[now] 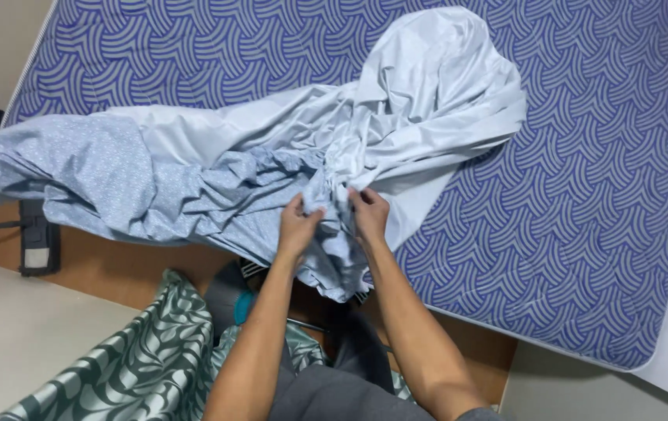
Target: Strip the sheets off a bed and dust the mattress with a hand duster.
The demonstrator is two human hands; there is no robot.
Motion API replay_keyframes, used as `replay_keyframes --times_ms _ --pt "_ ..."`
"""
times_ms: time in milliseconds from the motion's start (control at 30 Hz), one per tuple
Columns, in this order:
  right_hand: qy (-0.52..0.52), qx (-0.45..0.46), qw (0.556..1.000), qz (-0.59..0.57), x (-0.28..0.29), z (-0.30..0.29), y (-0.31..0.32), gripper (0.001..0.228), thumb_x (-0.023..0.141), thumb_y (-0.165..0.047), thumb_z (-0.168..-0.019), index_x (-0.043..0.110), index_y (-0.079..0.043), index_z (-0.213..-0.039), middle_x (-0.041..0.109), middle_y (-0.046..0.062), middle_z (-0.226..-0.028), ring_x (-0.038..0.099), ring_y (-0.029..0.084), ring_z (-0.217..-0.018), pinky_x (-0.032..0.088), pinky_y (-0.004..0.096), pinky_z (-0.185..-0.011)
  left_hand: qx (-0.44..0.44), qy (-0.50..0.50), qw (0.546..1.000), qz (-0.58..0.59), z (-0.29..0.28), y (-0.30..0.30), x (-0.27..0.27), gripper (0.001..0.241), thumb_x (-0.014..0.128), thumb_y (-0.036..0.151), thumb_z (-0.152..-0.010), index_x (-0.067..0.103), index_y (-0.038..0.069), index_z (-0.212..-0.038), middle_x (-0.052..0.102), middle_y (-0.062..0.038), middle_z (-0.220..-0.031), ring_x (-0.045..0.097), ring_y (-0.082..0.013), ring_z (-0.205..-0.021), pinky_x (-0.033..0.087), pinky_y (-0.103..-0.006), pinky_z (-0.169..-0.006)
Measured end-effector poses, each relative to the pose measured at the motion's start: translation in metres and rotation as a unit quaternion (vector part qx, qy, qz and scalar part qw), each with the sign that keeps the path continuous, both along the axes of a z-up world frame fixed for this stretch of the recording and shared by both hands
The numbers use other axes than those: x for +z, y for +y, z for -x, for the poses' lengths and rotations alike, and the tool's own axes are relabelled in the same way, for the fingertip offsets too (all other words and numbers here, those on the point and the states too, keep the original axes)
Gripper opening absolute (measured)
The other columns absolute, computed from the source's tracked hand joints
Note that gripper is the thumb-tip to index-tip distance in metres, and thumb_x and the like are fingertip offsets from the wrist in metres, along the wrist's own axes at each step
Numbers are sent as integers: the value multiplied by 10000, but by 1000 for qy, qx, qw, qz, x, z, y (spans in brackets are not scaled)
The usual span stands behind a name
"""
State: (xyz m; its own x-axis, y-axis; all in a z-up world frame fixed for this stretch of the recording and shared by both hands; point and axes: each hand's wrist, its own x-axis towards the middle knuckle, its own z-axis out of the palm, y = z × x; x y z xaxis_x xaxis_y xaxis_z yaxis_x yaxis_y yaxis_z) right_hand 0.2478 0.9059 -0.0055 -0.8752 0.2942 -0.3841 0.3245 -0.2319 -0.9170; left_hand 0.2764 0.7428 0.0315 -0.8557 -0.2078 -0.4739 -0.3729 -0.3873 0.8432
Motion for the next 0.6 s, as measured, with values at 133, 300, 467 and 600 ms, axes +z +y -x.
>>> replay_keyframes --times_ms 133,300,467,600 --pt "52 146 986 -69 110 24 -90 157 762 -105 -896 779 29 -978 719 -6 -814 591 62 -715 471 237 -627 -164 150 972 77 21 -41 37 727 692 -74 -728 405 3 -1391 656 -88 -1165 659 -181 -1021 539 -308 -854" --pt "45 247 968 -9 167 47 -209 201 748 -125 -935 778 50 -1028 701 31 -796 565 85 -671 442 244 -577 -3 92 963 252 62 -151 56 392 599 -2 -923 632 -56 -1310 744 -189 -1116 688 -221 -1019 543 -334 -899" --pt "56 201 976 58 161 62 -282 219 748 -99 -922 751 44 -1088 752 50 -941 681 87 -838 558 229 -757 133 187 941 248 97 -265 99 383 611 -79 -877 633 -86 -1259 718 -162 -1171 686 -225 -1083 533 -330 -976" --pt "-10 137 989 46 104 57 -295 264 770 -87 -889 736 60 -1105 758 94 -953 723 147 -840 598 275 -787 165 157 925 303 101 -304 73 379 600 -99 -884 634 -77 -1261 731 -167 -1151 697 -248 -1097 517 -351 -1019"
